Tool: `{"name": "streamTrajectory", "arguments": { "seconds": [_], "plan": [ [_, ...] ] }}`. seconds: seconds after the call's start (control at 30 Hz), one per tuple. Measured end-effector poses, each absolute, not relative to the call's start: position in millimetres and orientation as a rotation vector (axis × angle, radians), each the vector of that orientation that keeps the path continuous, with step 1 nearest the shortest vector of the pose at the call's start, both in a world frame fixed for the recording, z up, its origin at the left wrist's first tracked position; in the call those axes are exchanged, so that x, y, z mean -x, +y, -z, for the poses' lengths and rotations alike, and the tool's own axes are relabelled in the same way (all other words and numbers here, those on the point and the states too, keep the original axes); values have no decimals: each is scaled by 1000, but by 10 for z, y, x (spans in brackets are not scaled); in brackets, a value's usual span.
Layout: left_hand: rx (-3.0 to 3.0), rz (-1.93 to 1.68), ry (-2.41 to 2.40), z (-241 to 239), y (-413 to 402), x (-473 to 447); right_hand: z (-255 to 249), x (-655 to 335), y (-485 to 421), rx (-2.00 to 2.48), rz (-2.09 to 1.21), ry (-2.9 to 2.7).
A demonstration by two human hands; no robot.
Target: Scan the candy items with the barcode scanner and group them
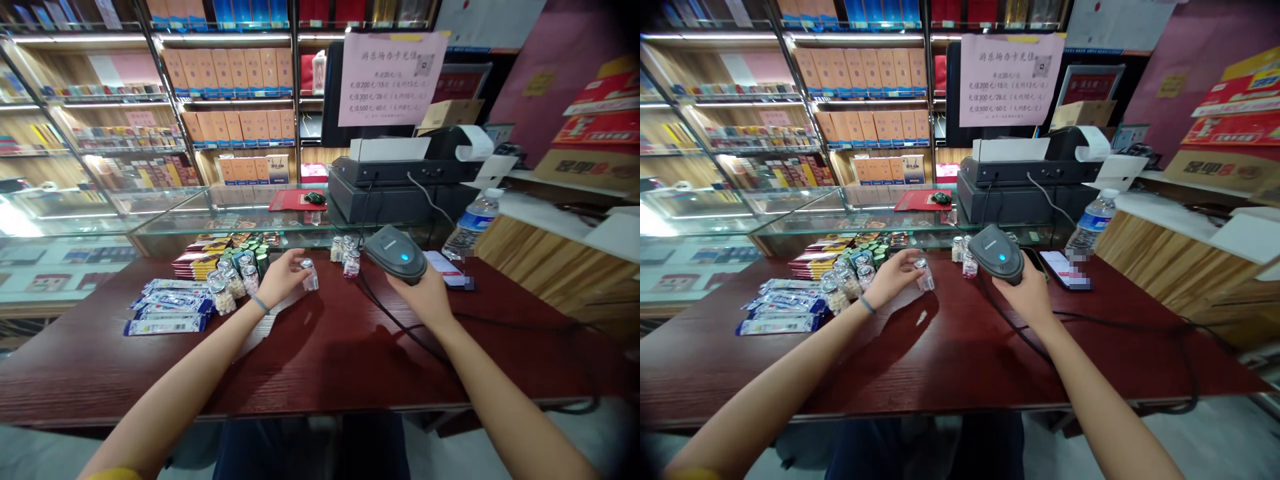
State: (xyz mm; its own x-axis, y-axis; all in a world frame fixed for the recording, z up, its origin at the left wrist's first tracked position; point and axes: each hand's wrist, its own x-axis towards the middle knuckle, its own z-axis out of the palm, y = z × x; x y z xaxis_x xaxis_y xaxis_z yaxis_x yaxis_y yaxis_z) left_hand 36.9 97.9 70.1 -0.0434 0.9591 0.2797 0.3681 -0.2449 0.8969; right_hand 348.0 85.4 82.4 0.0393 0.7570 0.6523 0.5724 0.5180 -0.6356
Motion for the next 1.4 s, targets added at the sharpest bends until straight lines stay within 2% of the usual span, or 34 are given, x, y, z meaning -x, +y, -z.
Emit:
{"name": "streamTrajectory", "arguments": {
  "seconds": [0.17, 0.57, 1.17, 1.4],
  "plan": [
    [-1767, -1204, 1450, -508, 1303, -647, -681, -3575, 917, 1124, -211, -1577],
    [-1858, -1323, 1443, -375, 1862, -1052, -720, -3640, 889, 1169, -250, -1500],
    [-1780, -1475, 1362, -184, 2074, -1248, -684, -3613, 886, 1143, -279, -1531],
    [-1768, -1450, 1367, -337, 1921, -1206, -638, -3629, 919, 1148, -266, -1547]
  ]
}}
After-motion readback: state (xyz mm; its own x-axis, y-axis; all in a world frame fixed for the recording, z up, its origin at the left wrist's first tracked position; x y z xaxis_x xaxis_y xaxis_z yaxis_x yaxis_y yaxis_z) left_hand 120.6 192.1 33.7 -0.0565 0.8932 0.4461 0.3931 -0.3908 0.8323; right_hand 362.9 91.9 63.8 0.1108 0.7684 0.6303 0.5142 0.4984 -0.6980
